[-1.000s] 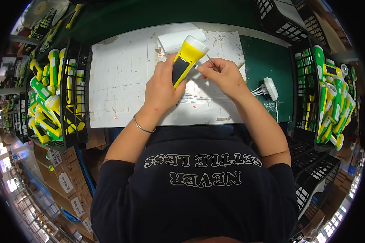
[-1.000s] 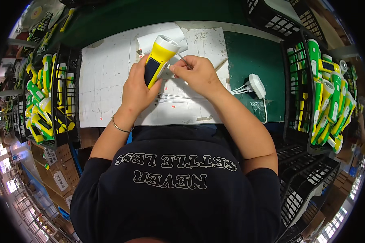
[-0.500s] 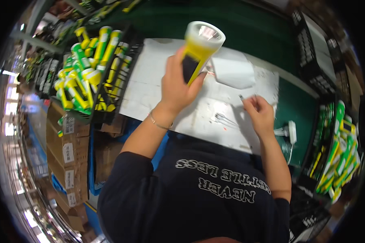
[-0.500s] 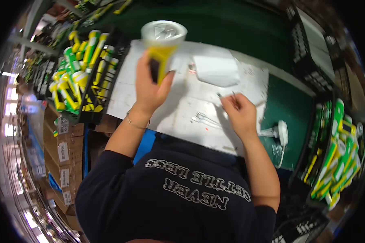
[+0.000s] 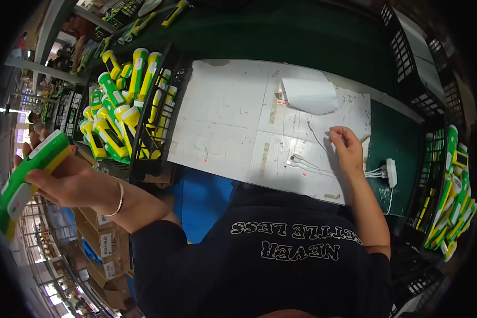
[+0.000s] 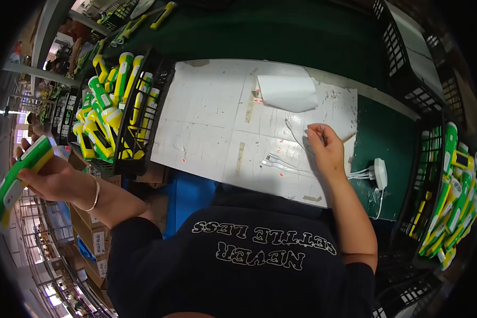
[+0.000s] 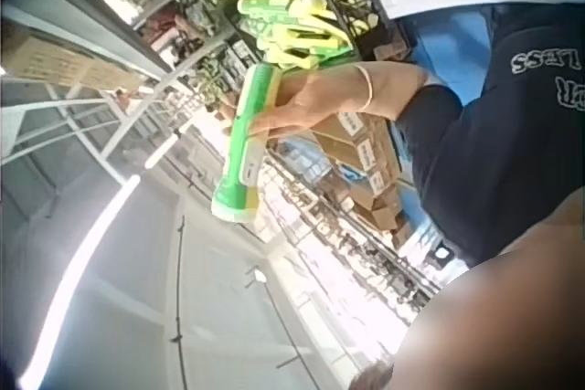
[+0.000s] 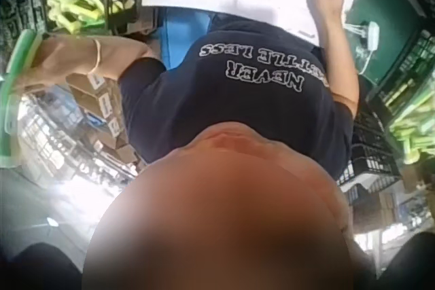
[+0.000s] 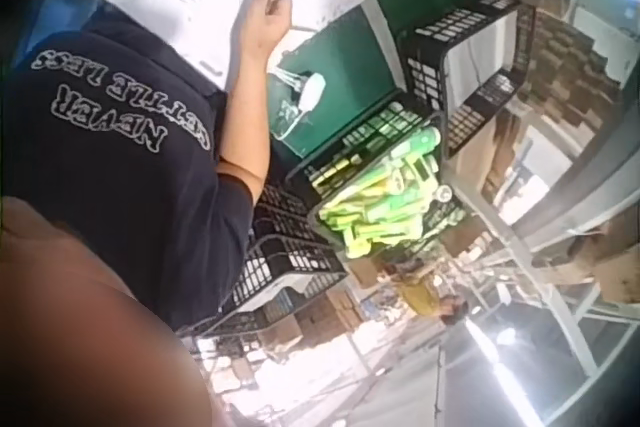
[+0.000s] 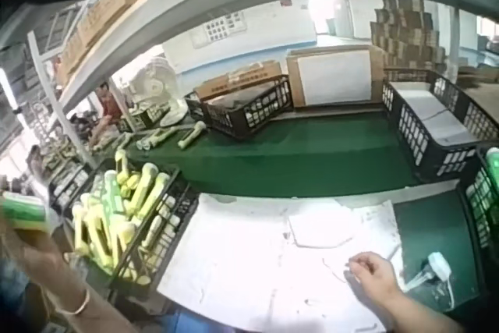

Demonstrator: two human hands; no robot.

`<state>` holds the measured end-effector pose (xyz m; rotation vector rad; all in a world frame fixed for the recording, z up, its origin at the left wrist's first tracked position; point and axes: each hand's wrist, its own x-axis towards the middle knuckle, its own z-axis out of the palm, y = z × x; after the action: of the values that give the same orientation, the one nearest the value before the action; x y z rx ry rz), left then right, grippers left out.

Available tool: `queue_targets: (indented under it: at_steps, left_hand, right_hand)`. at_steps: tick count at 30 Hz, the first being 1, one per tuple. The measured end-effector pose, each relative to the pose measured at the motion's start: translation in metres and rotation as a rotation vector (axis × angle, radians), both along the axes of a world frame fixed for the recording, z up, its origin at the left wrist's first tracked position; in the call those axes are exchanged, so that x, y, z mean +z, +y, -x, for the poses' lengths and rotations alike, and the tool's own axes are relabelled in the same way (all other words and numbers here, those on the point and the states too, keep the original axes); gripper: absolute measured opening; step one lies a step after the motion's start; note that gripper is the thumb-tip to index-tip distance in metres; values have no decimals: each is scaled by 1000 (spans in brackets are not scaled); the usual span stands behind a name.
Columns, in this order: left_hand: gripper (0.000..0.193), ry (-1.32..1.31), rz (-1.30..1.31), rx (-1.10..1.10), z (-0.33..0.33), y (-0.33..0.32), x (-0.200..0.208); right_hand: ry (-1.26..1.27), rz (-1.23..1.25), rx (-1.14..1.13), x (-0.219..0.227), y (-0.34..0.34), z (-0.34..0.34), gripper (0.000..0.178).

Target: Testing the functionality of flashlights by turning them on and off and inspecting the light at a testing station.

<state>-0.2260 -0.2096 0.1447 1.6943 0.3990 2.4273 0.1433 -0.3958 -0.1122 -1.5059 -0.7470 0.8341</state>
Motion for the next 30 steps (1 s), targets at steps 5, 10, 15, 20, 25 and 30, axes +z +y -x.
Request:
queue_targets:
  at_steps: [5, 10, 15, 20, 25, 30]
  left_hand:
    - [43, -40, -156, -99, -5, -7, 17]
    - [40, 95, -115, -331, -1, -11, 30]
    - [47, 176, -128, -607, -9, -27, 43]
    - [42, 113, -105, -433, 3, -21, 32]
    - [37, 18, -142, -562, -5, -26, 14]
    - [51, 263, -113, 17, -3, 12, -1]
  right_hand:
    - [-62, -29, -31, 0, -4, 6, 20]
    - [-195, -31, -36, -5, -5, 14, 20]
    - [-295, -43, -60, -12, -8, 16, 21]
    - [-380, -69, -61, -8, -13, 17, 21]
    - [-391, -66, -59, -2, -7, 20, 21]
    - [-403, -49, -71, -2, -5, 22, 21]
